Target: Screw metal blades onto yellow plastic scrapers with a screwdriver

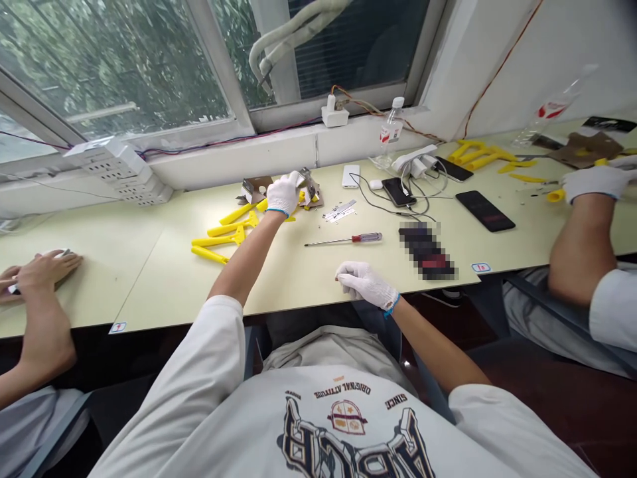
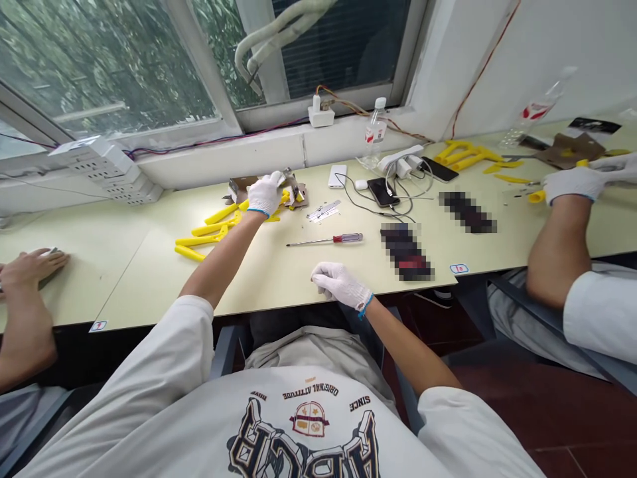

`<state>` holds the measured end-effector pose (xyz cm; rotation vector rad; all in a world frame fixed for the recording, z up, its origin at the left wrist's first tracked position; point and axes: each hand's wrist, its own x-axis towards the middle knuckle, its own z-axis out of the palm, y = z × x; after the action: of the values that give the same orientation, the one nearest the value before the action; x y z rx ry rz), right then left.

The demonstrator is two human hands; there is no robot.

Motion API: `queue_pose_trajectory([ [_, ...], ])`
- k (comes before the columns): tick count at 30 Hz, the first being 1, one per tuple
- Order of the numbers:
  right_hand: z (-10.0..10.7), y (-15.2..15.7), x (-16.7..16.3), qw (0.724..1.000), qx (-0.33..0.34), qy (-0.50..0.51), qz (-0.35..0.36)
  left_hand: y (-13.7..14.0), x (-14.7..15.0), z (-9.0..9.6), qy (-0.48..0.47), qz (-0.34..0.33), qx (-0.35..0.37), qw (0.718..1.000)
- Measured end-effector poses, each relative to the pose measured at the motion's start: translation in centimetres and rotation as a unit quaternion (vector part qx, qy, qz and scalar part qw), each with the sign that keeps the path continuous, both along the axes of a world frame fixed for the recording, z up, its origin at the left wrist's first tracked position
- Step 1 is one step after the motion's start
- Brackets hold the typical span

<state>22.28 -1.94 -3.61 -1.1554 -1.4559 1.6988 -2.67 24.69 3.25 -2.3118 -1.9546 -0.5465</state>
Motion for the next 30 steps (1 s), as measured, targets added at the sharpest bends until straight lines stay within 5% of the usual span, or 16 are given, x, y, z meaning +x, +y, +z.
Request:
queue_pose_trajectory([
  [6, -0.5, 0.1, 0.1, 1.000, 0.003, 0.012, 0.011, 1.0, 0.5, -3.7, 0.081, -0.105, -0.061, 0.989],
  [13, -0.1, -0.1, 0.1, 1.000, 0.025, -0.001, 0.018, -1.5, -3.0, -2.0, 0.052, -0.130, -0.022, 0.990],
  [19, -0.1, -0.1, 0.1, 0.999, 0.028, 0.004, 0.022, -5.6, -10.8, -0.6, 0.008, -0.089, 0.038, 0.995],
  [23, -0.6, -0.2, -0.3, 1.000, 0.025, -0.001, 0.001, -7.8, -18.0, -1.5, 0.038, -0.026, -0.014, 0.999],
  [26, -0.4, 0.7, -0.4, 0.982, 0.154, -0.110, -0.018, -9.2, -22.3, -2.5, 0.060, 0.001, -0.045, 0.997],
  [28, 0.1, 2.2, 0.1, 0.936, 0.276, -0.214, -0.051, -9.9, -24.1, -3.1, 0.070, -0.001, -0.075, 0.995],
  [30, 1.1, 4.5, 1.0, 0.911, 0.317, -0.249, -0.086, -10.3, -25.1, -3.5, 0.082, -0.008, -0.106, 0.991],
])
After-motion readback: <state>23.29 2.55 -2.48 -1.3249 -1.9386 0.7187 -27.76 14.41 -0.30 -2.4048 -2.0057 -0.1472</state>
